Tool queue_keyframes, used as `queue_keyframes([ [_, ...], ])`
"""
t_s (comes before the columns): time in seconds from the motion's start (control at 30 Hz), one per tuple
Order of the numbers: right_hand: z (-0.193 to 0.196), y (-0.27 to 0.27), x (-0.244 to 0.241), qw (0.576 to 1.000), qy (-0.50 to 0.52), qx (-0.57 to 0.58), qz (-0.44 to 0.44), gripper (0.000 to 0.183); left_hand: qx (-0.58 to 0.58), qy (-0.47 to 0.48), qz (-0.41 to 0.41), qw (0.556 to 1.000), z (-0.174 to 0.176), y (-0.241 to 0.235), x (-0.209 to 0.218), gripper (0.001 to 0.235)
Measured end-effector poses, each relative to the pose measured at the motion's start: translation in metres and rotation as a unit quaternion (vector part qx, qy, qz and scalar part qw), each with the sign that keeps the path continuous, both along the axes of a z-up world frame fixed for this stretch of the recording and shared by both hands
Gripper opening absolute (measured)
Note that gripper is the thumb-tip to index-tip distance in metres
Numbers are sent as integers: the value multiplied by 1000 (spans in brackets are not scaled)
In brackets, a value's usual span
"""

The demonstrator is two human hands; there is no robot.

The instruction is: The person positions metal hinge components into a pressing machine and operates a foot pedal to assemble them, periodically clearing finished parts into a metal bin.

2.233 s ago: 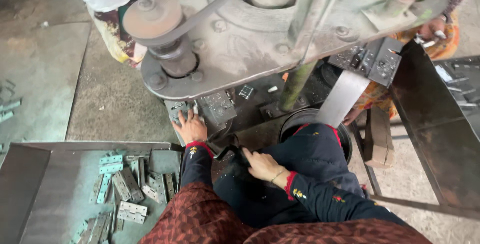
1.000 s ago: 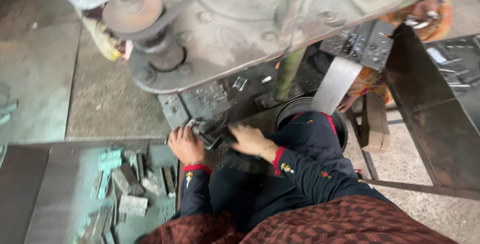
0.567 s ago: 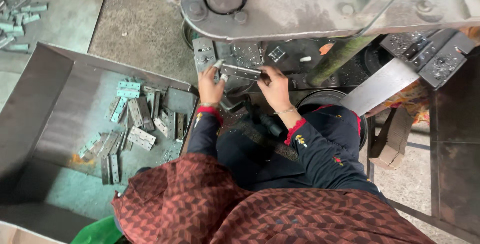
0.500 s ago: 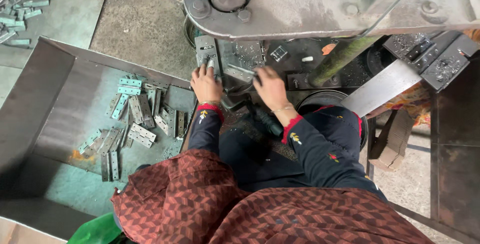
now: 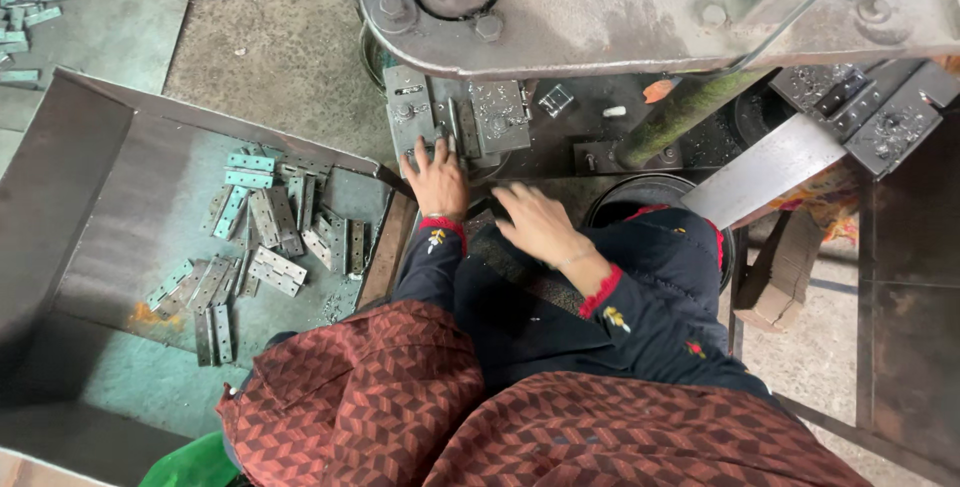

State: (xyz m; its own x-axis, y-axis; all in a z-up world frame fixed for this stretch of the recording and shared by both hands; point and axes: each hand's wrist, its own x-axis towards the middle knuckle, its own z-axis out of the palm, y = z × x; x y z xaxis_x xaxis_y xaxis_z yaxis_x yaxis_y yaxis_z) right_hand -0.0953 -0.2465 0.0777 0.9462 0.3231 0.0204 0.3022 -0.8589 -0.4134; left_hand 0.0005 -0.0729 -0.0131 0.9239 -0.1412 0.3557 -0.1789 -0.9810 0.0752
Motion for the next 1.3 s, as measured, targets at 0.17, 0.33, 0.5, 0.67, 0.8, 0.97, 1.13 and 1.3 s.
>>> queue_keyframes([
  [0.17, -49, -13, -52, 989, 125, -53, -61, 81, -32, 14, -7, 999, 13, -1, 4, 49],
  [0.33, -87, -22, -66, 989, 100, 1, -109, 86, -18, -14, -24, 999, 16, 7, -2, 42],
  [0.5, -67, -9, -44, 987, 136, -19, -85, 72, 50, -4, -26, 998, 1, 21, 21, 39],
  [0.67, -91, -12, -56, 995, 27, 26, -88, 74, 22, -8, -26, 999, -19, 29, 50, 34],
  [0.8, -102, -19, -74, 992, 26, 50, -113, 76, 58, -6, -26, 998, -32, 41, 54, 31],
  [0.97, -75, -6, -47, 993, 85, 31, -81, 73, 74, 25, -10, 997, -36, 38, 72, 45],
  [1.13, -77, -6, -47, 992, 86, 29, -90, 67, 80, 3, -22, 997, -30, 39, 86, 46],
  [1.3, -102, -22, -77, 993, 17, 45, -104, 75, 88, -15, -25, 996, -38, 44, 82, 36],
])
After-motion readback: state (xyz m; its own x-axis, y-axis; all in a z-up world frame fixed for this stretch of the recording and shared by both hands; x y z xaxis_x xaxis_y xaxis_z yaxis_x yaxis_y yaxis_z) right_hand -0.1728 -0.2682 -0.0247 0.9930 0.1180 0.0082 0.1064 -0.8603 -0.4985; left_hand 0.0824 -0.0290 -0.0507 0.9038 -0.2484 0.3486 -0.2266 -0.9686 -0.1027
